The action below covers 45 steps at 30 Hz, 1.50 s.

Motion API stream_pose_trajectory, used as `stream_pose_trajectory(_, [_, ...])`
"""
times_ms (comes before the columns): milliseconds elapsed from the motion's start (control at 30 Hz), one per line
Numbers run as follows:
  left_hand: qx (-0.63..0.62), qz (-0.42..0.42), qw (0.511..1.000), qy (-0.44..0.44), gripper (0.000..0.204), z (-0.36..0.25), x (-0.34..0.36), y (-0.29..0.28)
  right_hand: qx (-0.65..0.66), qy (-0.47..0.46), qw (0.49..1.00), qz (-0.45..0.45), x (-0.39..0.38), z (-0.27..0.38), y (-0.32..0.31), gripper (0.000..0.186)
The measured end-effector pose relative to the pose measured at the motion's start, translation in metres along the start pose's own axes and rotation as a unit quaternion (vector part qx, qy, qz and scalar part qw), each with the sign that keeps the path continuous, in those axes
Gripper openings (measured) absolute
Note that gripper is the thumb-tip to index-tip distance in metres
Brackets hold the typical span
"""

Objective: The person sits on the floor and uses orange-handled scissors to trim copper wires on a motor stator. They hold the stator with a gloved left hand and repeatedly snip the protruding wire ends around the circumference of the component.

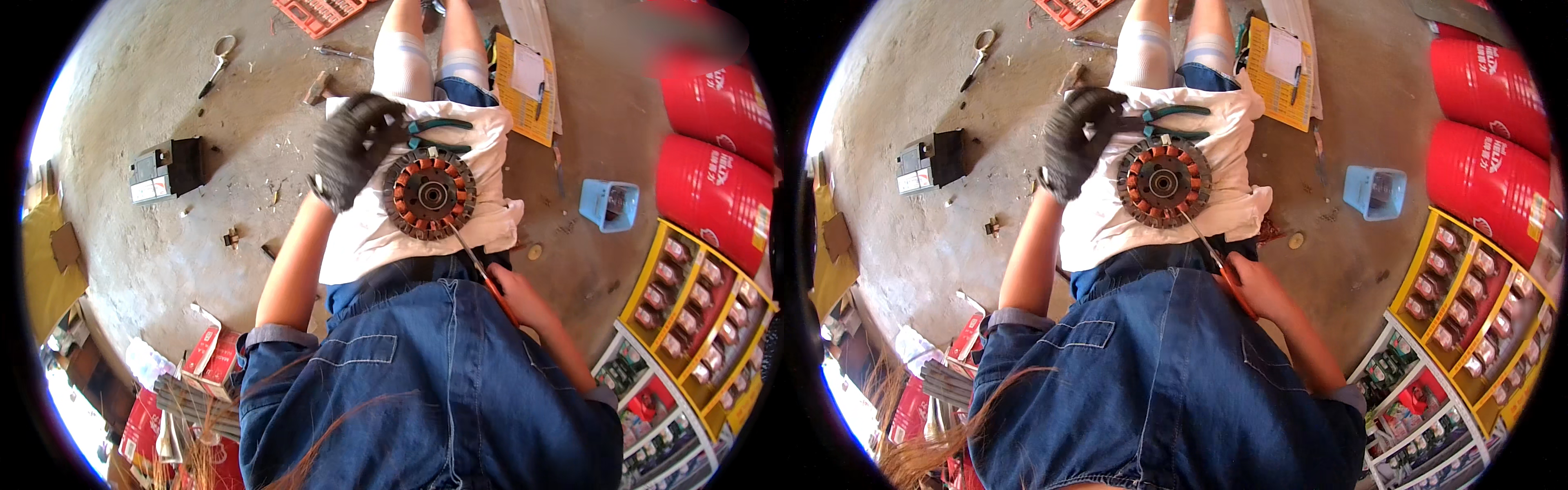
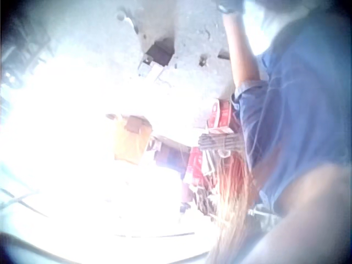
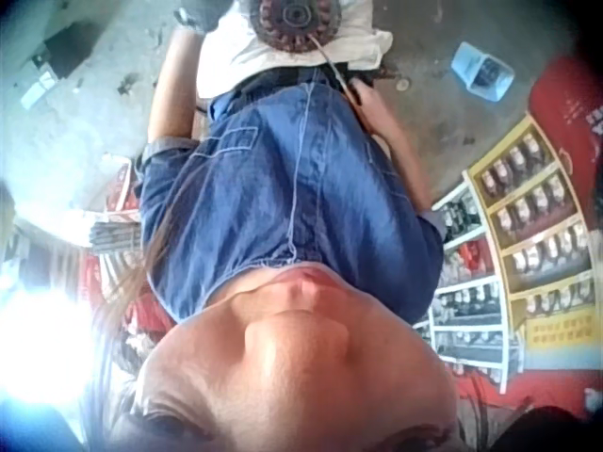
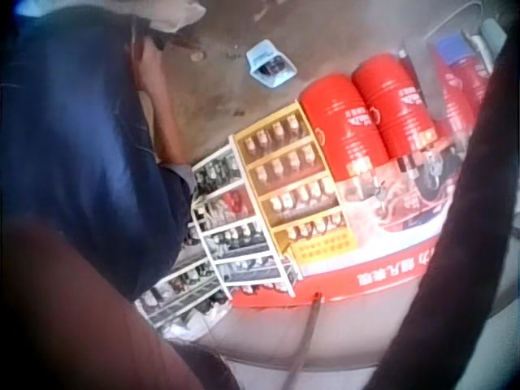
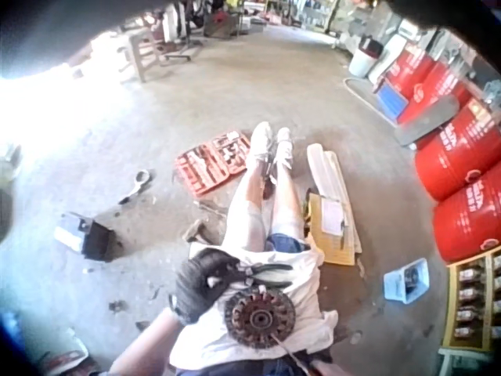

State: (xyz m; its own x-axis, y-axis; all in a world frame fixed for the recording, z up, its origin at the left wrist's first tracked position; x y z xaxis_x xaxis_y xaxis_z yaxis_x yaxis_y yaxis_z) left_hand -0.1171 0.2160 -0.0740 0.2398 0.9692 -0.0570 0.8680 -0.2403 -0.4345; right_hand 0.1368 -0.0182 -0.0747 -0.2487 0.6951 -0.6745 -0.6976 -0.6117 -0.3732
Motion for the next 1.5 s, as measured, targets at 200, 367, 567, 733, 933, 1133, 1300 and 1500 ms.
stream_pose_trajectory(200, [0.127, -0.043, 0.988, -0.079, 0.024, 0.147, 0.071, -0.012, -0.019, -0.047, 0.996, 0.071, 0.013, 0.002, -0.007, 0.026])
stream_pose_trajectory(367, [0.163, 0.244, 0.941, -0.167, 0.040, 0.147, 0.053, 0.015, 0.001, -0.018, 0.997, 0.077, 0.014, -0.012, -0.005, 0.038])
stream_pose_trajectory(567, [0.293, 0.217, 0.897, -0.249, 0.039, 0.093, 0.032, 0.008, -0.001, -0.016, 0.994, 0.111, 0.022, -0.022, -0.004, 0.033])
stream_pose_trajectory(733, [0.352, 0.289, 0.867, -0.201, 0.030, 0.068, 0.027, 0.017, -0.008, -0.049, 0.993, 0.108, 0.023, -0.026, -0.008, 0.028])
stream_pose_trajectory(933, [0.137, 0.302, 0.944, 0.009, 0.025, 0.005, 0.005, 0.044, -0.031, -0.053, 0.988, 0.141, 0.027, -0.029, -0.009, 0.025])
stream_pose_trajectory(1133, [0.253, 0.260, 0.929, -0.077, 0.028, 0.017, 0.021, 0.067, -0.013, -0.099, 0.989, 0.113, 0.028, -0.034, -0.007, 0.037])
stream_pose_trajectory(1300, [0.226, 0.272, 0.924, -0.149, 0.036, 0.022, 0.040, 0.075, 0.004, -0.099, 0.988, 0.115, 0.030, -0.033, -0.007, 0.041])
stream_pose_trajectory(1500, [0.337, -0.005, 0.900, 0.278, 0.024, 0.004, 0.067, 0.032, -0.014, -0.116, 0.988, 0.104, 0.028, -0.036, -0.001, 0.043])
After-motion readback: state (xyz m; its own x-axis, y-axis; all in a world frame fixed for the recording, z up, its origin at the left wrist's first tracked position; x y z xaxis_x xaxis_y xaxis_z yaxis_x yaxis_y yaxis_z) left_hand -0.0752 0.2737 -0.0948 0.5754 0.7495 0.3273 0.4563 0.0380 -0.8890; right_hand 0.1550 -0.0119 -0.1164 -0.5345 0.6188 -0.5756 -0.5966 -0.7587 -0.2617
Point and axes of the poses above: each hand's wrist, its own x-axis towards the middle knuckle, its own y-axis out of the palm, z = x × y, the point moved 7 cm from there along x, towards the middle knuckle, and after that the axes turned 9 degrees about -y, right-handed, at the moved point
